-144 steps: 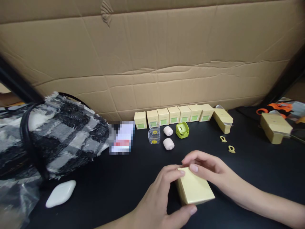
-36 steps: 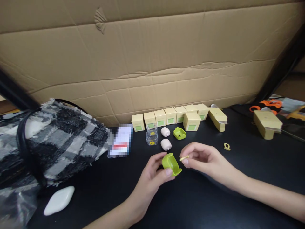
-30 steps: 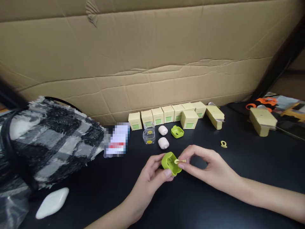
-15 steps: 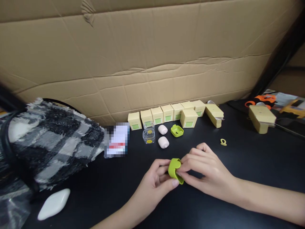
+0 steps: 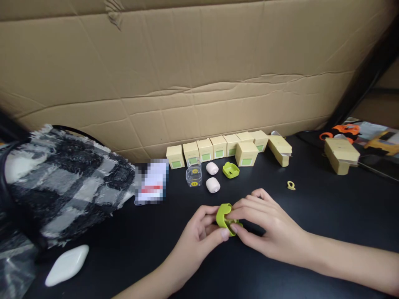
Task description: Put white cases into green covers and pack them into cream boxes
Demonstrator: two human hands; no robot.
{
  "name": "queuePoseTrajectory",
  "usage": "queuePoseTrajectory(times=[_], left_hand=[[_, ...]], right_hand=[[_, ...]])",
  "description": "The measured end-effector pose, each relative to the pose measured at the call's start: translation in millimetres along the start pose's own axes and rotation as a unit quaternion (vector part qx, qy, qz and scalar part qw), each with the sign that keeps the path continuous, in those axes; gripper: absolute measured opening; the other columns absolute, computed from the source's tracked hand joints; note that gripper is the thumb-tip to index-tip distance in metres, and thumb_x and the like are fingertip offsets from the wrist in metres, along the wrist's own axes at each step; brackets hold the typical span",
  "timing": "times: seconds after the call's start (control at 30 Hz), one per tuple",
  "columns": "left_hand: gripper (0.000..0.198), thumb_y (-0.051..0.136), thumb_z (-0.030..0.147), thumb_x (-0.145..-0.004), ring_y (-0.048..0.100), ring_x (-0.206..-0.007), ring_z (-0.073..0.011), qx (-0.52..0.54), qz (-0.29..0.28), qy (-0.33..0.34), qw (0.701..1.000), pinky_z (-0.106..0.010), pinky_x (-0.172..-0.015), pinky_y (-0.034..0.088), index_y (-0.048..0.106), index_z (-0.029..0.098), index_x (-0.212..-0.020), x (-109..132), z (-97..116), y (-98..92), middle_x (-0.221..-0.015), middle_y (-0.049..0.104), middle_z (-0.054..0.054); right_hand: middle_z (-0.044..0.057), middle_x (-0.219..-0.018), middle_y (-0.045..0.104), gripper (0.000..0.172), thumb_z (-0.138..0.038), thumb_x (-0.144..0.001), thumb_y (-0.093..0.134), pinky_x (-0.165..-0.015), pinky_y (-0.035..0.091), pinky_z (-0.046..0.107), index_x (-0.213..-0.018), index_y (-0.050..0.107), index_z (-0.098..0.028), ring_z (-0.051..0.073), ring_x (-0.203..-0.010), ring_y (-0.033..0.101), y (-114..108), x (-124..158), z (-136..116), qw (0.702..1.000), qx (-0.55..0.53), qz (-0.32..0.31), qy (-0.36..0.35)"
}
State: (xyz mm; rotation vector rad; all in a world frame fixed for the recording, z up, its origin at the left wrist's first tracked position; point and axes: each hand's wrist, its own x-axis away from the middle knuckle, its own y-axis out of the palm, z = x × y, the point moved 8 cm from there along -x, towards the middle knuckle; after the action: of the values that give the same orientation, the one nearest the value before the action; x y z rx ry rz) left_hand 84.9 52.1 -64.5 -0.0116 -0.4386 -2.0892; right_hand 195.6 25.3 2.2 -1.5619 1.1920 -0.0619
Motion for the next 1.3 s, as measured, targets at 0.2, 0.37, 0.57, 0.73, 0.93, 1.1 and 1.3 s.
queuePoseTrajectory(times=[0.2, 0.37, 0.57, 0.73, 0.93, 1.1, 1.3], left_hand=[[0.027, 0.077, 0.024, -0.074, 0.062, -0.082, -0.0129, -0.009, 0.001, 0.014, 1.000, -0.028, -0.079, 0.049, 0.065, 0.019, -0.098, -0.8, 3.1, -1.2, -0.096, 0.068, -0.001], [0.029, 0.077, 0.024, -0.074, 0.064, -0.091, -0.0170, -0.016, 0.004, -0.001, 1.000, -0.030, -0.084, 0.049, 0.067, 0.020, -0.100, -1.4, 0.5, -1.0, -0.101, 0.070, -0.003], [0.033, 0.077, 0.024, -0.072, 0.065, -0.093, -0.0202, -0.026, 0.009, -0.001, 1.000, -0.032, -0.084, 0.049, 0.068, 0.019, -0.103, 0.3, 1.6, -2.2, -0.103, 0.072, -0.005], [0.030, 0.076, 0.021, -0.073, 0.065, -0.089, -0.0177, -0.032, 0.005, -0.002, 0.999, -0.030, -0.082, 0.050, 0.069, 0.021, -0.103, 2.0, -0.7, -1.9, -0.100, 0.073, -0.003], [0.033, 0.076, 0.021, -0.073, 0.065, -0.090, -0.0182, -0.039, 0.001, 0.001, 0.999, -0.030, -0.082, 0.050, 0.070, 0.023, -0.105, 3.3, -2.8, -1.9, -0.100, 0.073, -0.003], [0.031, 0.072, 0.027, -0.078, 0.066, -0.093, -0.0207, -0.032, -0.024, 0.010, 0.999, -0.032, -0.082, 0.052, 0.070, 0.024, -0.108, 4.0, 5.8, 1.9, -0.103, 0.072, -0.005], [0.021, 0.077, 0.033, -0.073, 0.067, -0.072, -0.0163, -0.033, 0.039, 0.006, 0.999, -0.027, -0.067, 0.054, 0.072, 0.016, -0.085, 1.0, 9.1, -5.6, -0.082, 0.073, -0.004]], right_hand=[[0.001, -0.089, 0.071, 0.013, -0.011, -0.091, 0.053, -0.075, 0.034, 0.032, -0.093, 0.062, -0.020, 0.013, -0.079, 0.064, 1.4, 0.5, 5.7, 0.999, -0.031, -0.014, 0.017], [0.000, -0.089, 0.069, 0.013, -0.014, -0.093, 0.053, -0.078, 0.036, 0.032, -0.097, 0.063, -0.021, 0.012, -0.078, 0.063, 6.6, 2.3, 5.7, 0.998, -0.051, -0.044, 0.008], [0.002, -0.088, 0.070, 0.015, -0.013, -0.094, 0.051, -0.079, 0.037, 0.033, -0.093, 0.065, -0.020, 0.014, -0.078, 0.063, 6.5, 2.3, 5.4, 0.998, -0.037, -0.043, 0.011], [0.002, -0.083, 0.068, 0.018, -0.011, -0.093, 0.050, -0.077, 0.036, 0.033, -0.087, 0.065, -0.019, 0.013, -0.074, 0.061, 6.1, 3.1, 6.1, 0.999, -0.025, -0.032, 0.002], [0.001, -0.078, 0.067, 0.022, -0.013, -0.095, 0.047, -0.073, 0.038, 0.031, -0.086, 0.065, -0.020, 0.013, -0.071, 0.061, 8.8, 4.2, 5.8, 0.999, -0.022, -0.024, -0.014], [0.002, -0.078, 0.068, 0.020, -0.014, -0.095, 0.048, -0.073, 0.040, 0.032, -0.084, 0.065, -0.020, 0.014, -0.072, 0.061, 3.2, 2.7, 6.1, 0.999, -0.034, -0.009, -0.013], [0.002, -0.087, 0.072, 0.010, -0.016, -0.093, 0.055, -0.074, 0.043, 0.031, -0.097, 0.063, -0.021, 0.014, -0.077, 0.063, -4.6, 4.3, 5.5, 0.993, -0.116, 0.014, 0.008]])
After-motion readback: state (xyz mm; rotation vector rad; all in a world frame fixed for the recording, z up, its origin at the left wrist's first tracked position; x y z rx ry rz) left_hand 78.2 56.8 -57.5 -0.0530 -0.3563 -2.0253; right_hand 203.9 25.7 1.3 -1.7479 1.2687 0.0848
